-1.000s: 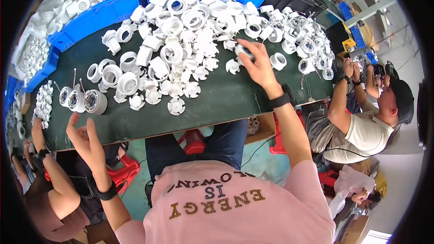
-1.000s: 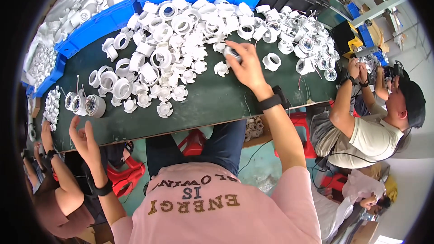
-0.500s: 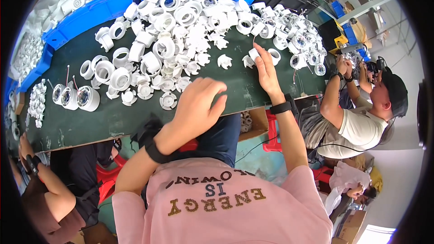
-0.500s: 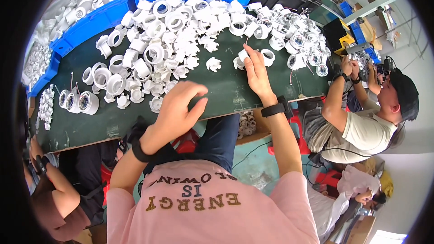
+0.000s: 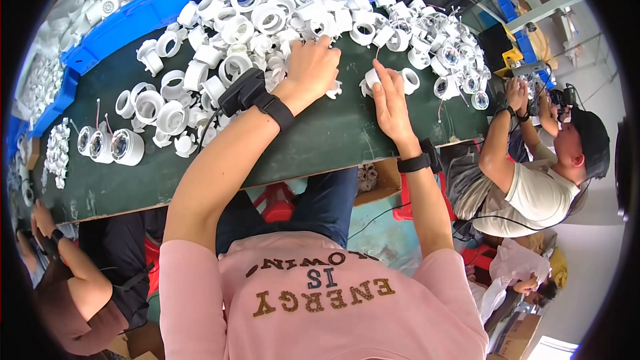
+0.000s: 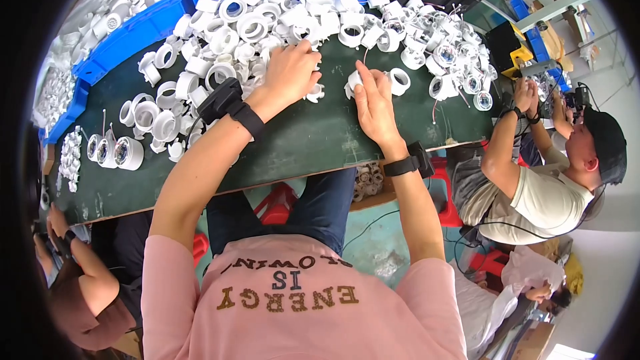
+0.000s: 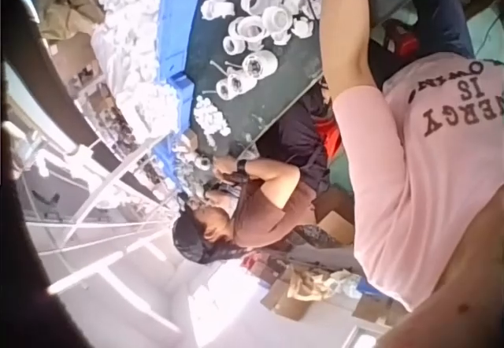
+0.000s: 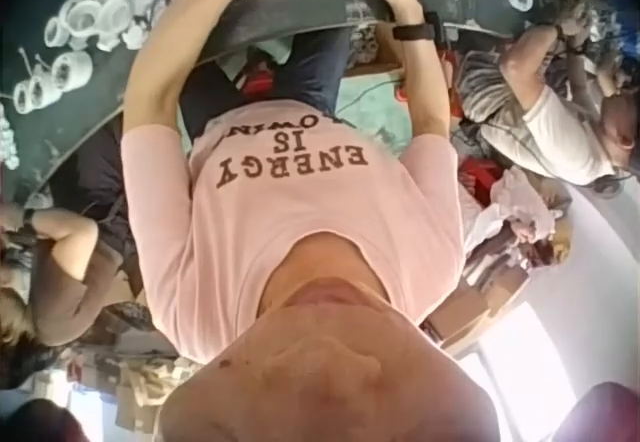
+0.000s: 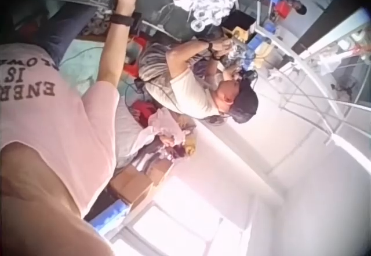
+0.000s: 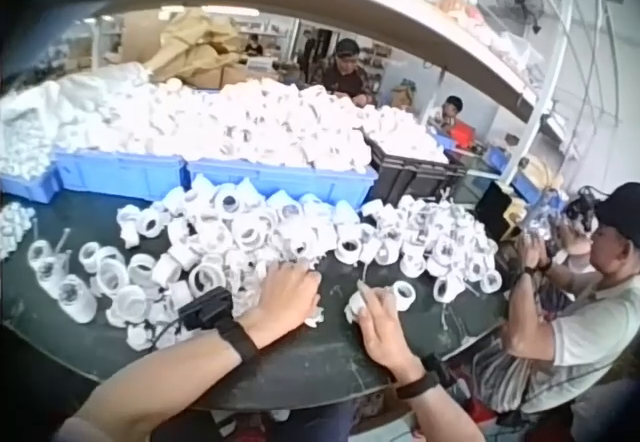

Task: The person picks up a white plastic housing and a camera lens assembly by hand, fits the lens into the housing, and presses them together. They then set the assembled unit aside on the table and repeat the process with other components.

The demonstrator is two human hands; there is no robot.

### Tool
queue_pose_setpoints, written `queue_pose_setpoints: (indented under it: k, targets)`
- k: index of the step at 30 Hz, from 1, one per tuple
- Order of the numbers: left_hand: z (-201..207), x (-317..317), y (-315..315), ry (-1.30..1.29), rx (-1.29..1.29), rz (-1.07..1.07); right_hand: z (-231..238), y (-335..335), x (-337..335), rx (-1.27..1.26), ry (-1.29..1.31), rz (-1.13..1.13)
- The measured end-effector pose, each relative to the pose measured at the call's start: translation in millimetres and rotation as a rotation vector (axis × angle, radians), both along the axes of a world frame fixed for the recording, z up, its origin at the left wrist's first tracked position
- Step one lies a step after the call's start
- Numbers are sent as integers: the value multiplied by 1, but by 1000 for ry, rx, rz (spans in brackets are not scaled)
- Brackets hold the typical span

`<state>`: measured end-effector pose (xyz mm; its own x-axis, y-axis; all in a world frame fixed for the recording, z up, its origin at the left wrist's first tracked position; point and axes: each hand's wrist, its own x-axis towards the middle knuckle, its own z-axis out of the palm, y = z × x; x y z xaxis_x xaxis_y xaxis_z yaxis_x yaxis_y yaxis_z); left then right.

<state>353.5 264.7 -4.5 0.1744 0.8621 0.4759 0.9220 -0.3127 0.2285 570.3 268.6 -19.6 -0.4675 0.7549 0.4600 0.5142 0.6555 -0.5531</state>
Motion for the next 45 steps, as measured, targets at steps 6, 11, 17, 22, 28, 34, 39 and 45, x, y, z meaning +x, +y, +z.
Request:
queue_pose_setpoints:
  k: [6, 11, 17, 22, 28, 34, 39, 45]
  targets:
    - [4, -6, 15, 120, 37, -50, 14, -11, -18, 275, -280, -58]
    - [10, -4, 22, 85, -157, -82, 6, -9, -19, 259, -231, -109]
    - [20, -8, 31, 57, -107, 12, 3, -12, -4, -20, 128, -82]
    - [39, -3, 39, 30, -386, 51, 20, -39, -10, -408, 556, -58]
    - [40, 4, 2, -349, -1, -33, 38, -54, -18, -911, 987, -56]
    - [57, -1, -114, -1763, -1218, -274, 80, -92, -60, -1061, 1068, -82]
    - [54, -15, -170, -2005, -943, -427, 81, -98, -87, -1190, 621, 340]
    - [48, -34, -198, -1509, -513, -155, 88, -107, -123, -913, 487, 563]
